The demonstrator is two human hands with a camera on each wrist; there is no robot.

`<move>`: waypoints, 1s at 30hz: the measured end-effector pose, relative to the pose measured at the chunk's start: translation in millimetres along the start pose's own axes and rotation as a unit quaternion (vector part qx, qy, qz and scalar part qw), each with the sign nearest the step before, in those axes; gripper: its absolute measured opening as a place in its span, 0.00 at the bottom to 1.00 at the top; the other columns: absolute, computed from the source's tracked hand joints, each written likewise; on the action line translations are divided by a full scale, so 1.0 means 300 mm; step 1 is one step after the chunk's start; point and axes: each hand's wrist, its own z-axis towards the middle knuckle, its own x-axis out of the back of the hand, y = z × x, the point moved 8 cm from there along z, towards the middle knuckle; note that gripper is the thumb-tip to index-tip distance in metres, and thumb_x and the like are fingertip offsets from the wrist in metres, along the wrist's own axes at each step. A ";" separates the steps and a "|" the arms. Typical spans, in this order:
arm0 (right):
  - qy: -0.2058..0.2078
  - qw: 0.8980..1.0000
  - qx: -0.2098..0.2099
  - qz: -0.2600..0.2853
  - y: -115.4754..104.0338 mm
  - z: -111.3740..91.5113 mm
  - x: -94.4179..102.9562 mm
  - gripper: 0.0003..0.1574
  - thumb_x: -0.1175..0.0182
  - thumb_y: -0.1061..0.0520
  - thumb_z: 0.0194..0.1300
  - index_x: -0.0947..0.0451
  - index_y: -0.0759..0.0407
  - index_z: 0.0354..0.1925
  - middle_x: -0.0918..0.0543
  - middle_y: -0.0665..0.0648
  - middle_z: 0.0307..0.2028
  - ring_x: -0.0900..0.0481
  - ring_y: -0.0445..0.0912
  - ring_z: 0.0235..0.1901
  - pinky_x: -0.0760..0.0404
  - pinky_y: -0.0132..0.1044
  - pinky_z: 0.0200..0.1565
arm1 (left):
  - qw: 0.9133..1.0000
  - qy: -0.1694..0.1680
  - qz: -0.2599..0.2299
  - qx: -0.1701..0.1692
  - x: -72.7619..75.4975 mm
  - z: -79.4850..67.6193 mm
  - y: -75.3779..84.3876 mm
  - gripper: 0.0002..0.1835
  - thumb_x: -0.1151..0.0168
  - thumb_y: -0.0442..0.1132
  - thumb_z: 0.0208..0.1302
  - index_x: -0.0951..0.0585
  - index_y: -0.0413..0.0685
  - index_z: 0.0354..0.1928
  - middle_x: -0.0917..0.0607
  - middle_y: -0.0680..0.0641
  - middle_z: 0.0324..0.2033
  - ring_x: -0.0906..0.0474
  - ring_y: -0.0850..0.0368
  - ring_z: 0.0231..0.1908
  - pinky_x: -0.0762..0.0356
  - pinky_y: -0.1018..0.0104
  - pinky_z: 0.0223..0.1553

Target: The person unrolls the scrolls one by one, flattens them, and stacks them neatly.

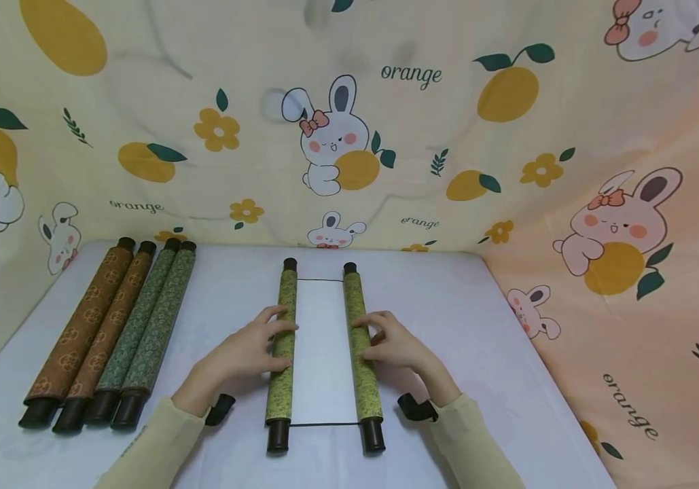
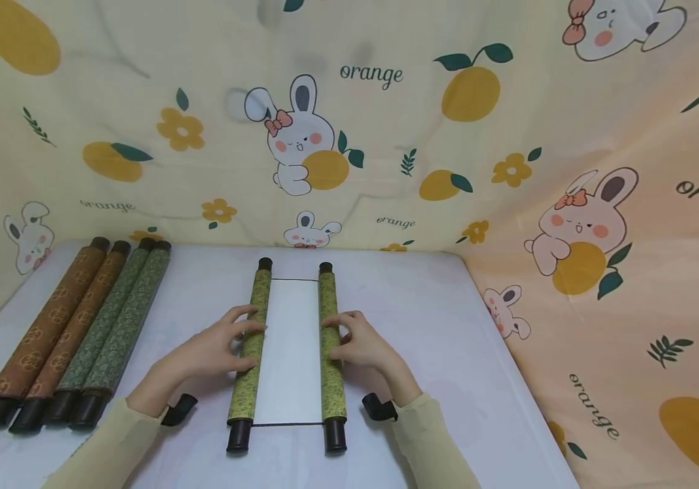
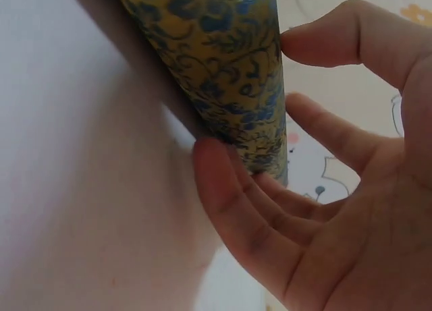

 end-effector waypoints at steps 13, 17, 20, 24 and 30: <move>0.052 0.998 -0.027 0.005 0.030 0.009 0.028 0.29 0.21 0.53 0.58 0.20 0.61 0.53 0.24 0.66 0.60 0.19 0.47 0.34 0.19 0.38 0.35 | 0.998 0.036 0.041 0.033 0.037 -0.008 -0.016 0.23 0.25 0.50 0.63 0.16 0.49 0.57 0.34 0.38 0.74 0.23 0.34 0.62 0.18 0.41 0.43; 0.065 0.997 -0.042 -0.009 0.040 0.012 0.032 0.31 0.19 0.54 0.55 0.22 0.60 0.52 0.22 0.62 0.54 0.20 0.49 0.39 0.19 0.38 0.38 | 0.996 0.054 0.057 0.053 0.047 -0.009 -0.020 0.23 0.22 0.52 0.59 0.17 0.50 0.52 0.31 0.39 0.72 0.18 0.39 0.54 0.19 0.49 0.36; 0.071 0.996 -0.048 -0.011 0.044 0.007 0.043 0.31 0.20 0.56 0.55 0.23 0.60 0.53 0.21 0.61 0.54 0.19 0.50 0.42 0.18 0.39 0.39 | 0.994 0.056 0.066 0.060 0.054 -0.011 -0.023 0.25 0.21 0.51 0.57 0.18 0.49 0.52 0.30 0.38 0.71 0.17 0.44 0.48 0.21 0.53 0.33; 0.075 0.996 -0.048 -0.012 0.050 -0.009 0.056 0.33 0.22 0.58 0.57 0.23 0.60 0.58 0.21 0.61 0.57 0.18 0.51 0.45 0.17 0.42 0.41 | 0.995 0.046 0.061 0.066 0.055 -0.012 -0.028 0.26 0.21 0.49 0.58 0.19 0.47 0.54 0.31 0.36 0.71 0.19 0.48 0.40 0.22 0.53 0.32; 0.062 0.998 -0.027 -0.014 0.061 -0.025 0.060 0.38 0.28 0.59 0.62 0.27 0.58 0.68 0.24 0.66 0.62 0.17 0.53 0.45 0.16 0.45 0.44 | 0.997 0.027 0.042 0.067 0.057 -0.024 -0.043 0.29 0.26 0.45 0.62 0.21 0.45 0.63 0.36 0.33 0.73 0.17 0.41 0.47 0.19 0.45 0.39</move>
